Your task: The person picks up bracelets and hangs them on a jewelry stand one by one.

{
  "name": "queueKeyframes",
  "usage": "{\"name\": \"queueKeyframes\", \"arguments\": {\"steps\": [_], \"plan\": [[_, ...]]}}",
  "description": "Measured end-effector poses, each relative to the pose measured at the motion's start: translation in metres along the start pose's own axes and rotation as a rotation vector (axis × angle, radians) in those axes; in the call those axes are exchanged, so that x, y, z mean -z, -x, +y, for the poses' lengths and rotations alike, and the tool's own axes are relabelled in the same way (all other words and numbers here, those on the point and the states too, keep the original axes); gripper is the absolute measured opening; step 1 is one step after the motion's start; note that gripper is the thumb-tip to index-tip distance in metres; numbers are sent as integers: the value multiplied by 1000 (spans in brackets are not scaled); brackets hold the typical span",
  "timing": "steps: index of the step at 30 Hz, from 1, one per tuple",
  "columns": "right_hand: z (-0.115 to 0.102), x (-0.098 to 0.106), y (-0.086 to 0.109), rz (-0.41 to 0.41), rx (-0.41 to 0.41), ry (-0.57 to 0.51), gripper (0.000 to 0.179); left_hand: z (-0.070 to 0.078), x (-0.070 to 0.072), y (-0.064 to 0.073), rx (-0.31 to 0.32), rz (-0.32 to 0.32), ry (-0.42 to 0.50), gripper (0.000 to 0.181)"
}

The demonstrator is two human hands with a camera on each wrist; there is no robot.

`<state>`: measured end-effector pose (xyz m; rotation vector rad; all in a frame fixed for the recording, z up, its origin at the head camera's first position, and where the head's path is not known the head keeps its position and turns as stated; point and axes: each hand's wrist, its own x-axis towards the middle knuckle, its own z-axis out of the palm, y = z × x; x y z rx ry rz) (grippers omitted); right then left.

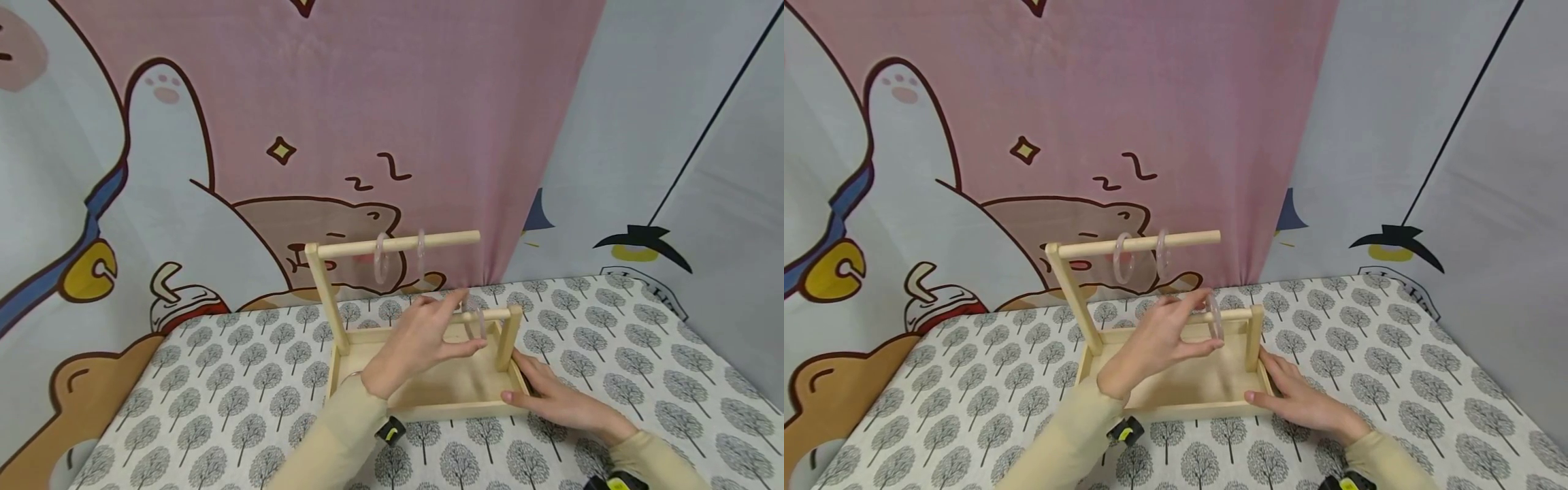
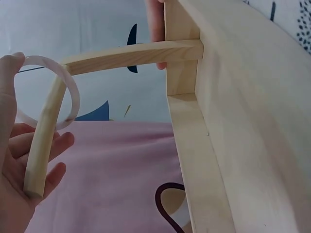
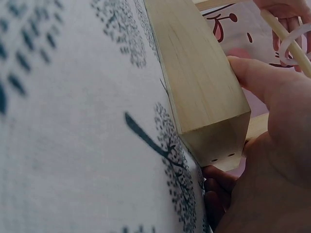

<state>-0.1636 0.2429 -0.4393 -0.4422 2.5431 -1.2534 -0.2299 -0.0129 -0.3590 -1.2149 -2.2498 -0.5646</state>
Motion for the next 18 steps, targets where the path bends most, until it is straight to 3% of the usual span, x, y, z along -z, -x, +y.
{"name": "queueKeyframes", "arguments": {"steps": [9, 18], "plan": [[0, -1, 1, 8, 15, -2, 86, 6, -3, -3, 22, -108, -131, 71], [1, 0, 0, 16, 37, 11, 85, 7, -9, -3, 26, -116, -270, 78]]}}
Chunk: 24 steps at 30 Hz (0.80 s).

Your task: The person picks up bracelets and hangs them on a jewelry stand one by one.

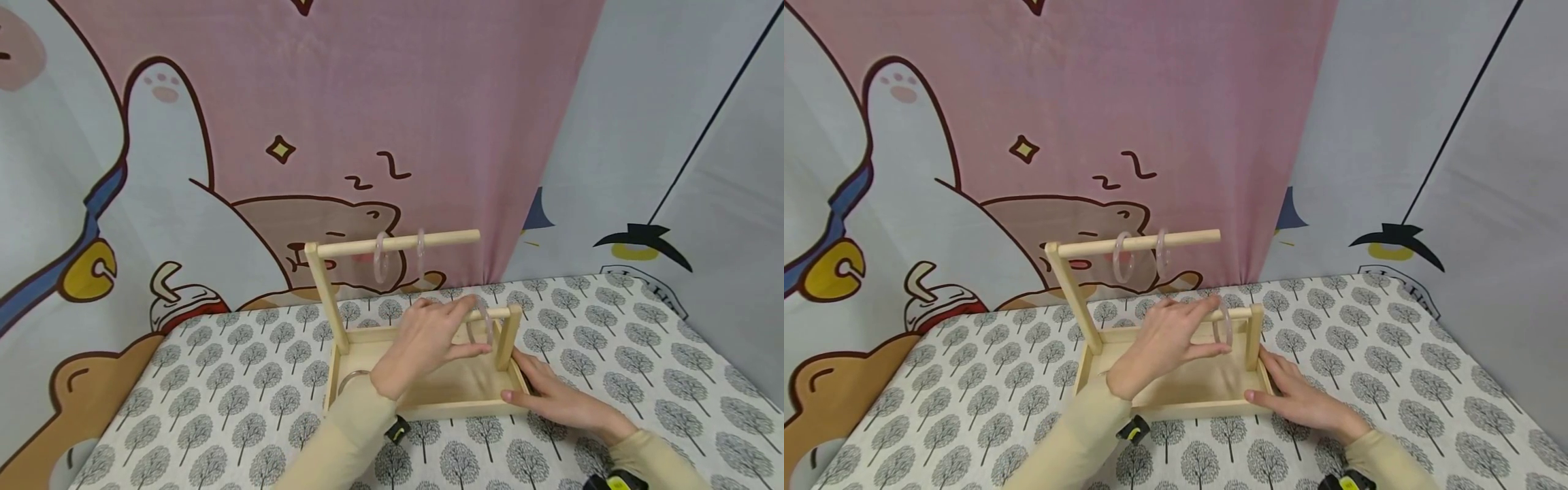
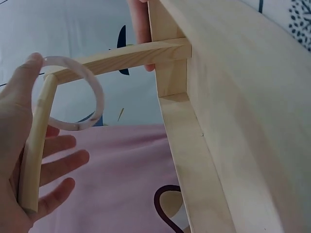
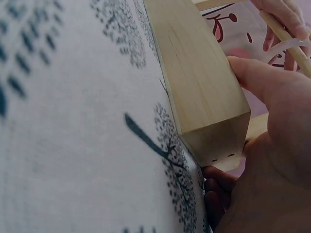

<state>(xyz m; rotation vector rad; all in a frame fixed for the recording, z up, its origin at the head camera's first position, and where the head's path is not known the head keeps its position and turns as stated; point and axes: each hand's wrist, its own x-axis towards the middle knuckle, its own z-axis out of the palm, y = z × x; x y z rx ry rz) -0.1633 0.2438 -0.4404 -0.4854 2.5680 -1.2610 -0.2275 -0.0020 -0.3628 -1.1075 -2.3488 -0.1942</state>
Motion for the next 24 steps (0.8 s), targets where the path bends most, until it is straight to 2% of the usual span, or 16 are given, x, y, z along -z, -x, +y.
{"name": "queueKeyframes", "arguments": {"steps": [8, 16, 24], "plan": [[1, -3, 0, 7, 3, 3, 85, 3, -1, 0, 19, -14, -92, 79], [1, 0, -1, -3, 2, 2, 85, 4, -1, 0, 36, -20, -88, 81], [2, 0, -2, -8, 18, 7, 86, 3, 3, 0, 35, -61, -45, 84]]}}
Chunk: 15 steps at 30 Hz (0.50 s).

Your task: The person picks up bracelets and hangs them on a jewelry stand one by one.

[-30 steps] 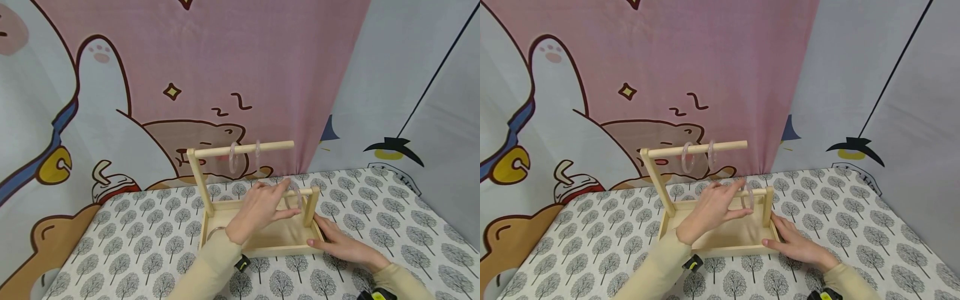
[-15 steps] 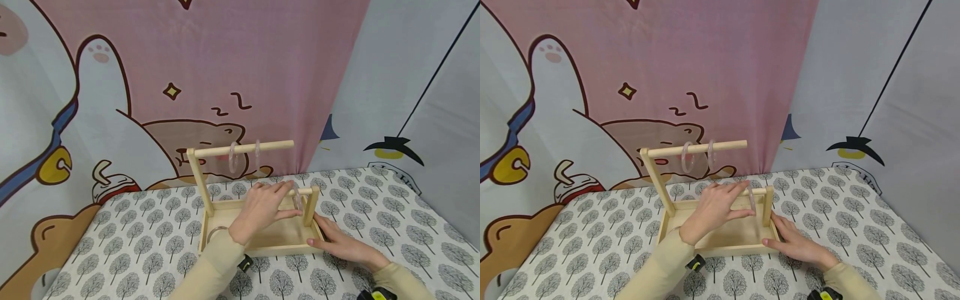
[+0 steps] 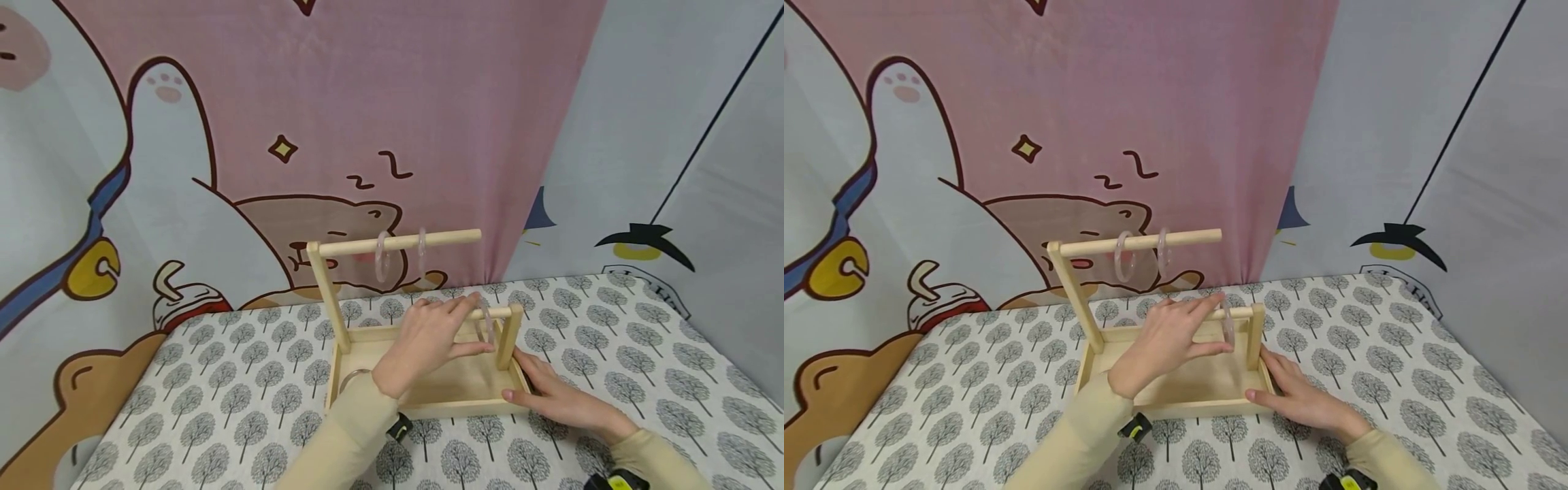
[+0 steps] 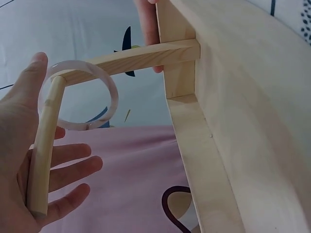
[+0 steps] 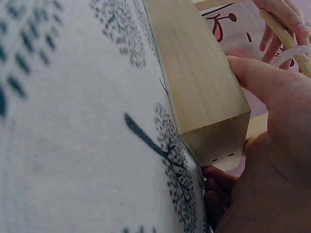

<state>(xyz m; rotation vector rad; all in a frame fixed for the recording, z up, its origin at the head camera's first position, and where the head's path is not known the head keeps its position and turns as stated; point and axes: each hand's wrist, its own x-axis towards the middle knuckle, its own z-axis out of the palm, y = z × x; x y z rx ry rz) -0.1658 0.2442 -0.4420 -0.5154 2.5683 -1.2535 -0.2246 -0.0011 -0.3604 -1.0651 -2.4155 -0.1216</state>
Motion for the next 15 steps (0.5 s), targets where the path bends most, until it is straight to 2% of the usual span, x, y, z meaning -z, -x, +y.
{"name": "queueKeyframes", "arguments": {"steps": [6, 9, 15], "plan": [[0, -1, 0, 1, 11, -6, 86, -2, 3, 1, -11, -29, 27, 84], [0, -1, -1, -6, -1, -12, 86, -4, 7, 2, -24, -40, 81, 83], [-2, 0, 0, -4, -2, -8, 86, -11, 11, 6, -47, 58, 243, 73]]}}
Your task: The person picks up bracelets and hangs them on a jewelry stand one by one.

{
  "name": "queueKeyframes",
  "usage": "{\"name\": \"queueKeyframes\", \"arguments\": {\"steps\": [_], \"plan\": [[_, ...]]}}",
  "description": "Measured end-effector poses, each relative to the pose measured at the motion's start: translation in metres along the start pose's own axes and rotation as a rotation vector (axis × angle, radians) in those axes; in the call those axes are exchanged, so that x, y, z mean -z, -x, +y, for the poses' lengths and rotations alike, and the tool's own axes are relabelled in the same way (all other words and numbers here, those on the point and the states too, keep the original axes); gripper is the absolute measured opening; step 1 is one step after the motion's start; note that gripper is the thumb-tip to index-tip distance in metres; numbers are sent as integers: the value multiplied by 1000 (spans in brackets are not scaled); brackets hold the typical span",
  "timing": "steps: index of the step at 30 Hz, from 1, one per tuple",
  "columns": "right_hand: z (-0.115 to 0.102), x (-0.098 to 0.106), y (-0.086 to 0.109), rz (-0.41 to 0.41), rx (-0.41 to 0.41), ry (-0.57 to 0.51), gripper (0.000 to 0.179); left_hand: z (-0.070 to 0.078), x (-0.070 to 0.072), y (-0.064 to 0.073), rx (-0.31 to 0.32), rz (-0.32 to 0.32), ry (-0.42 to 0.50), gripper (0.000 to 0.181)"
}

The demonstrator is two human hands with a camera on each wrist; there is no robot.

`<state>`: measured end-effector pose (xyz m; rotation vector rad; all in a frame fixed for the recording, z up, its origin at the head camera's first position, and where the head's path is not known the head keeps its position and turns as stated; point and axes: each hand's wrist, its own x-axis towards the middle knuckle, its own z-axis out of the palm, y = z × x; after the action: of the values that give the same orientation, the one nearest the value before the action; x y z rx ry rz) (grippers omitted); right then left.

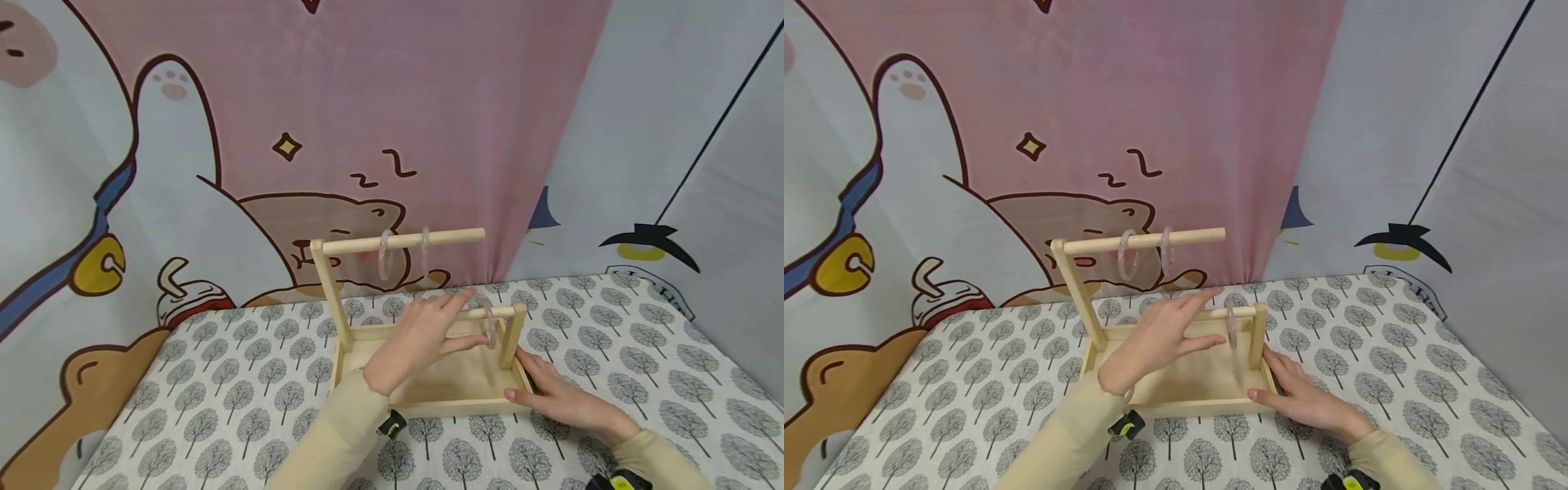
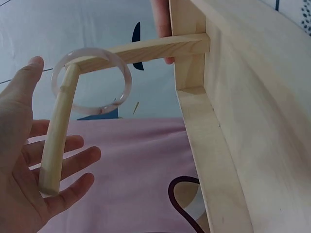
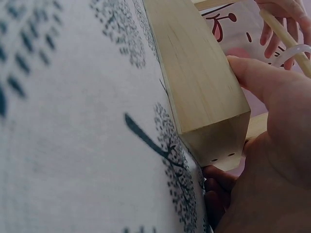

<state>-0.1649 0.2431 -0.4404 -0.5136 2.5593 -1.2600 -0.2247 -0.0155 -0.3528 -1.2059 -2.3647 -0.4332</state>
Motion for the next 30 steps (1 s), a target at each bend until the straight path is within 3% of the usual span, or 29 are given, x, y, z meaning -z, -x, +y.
{"name": "queueKeyframes", "arguments": {"steps": [3, 8, 13, 17, 24, 30], "plan": [[0, 0, 1, 10, 6, 4, 86, -4, 0, 2, 9, 26, 41, 71], [0, -1, 1, 9, -17, -3, 86, -10, 2, 9, 51, 13, 84, 69], [1, -1, 0, 5, -22, -11, 87, -17, 6, 17, 102, 11, 79, 71], [1, 0, 1, 4, -16, -9, 87, -24, 9, 25, 103, 24, 62, 69], [1, 3, 3, -25, -49, -25, 86, -36, 8, 46, 163, -53, 13, 71], [0, 3, 3, -15, -9, 1, 84, -43, 5, 62, 210, -81, 29, 69]]}}
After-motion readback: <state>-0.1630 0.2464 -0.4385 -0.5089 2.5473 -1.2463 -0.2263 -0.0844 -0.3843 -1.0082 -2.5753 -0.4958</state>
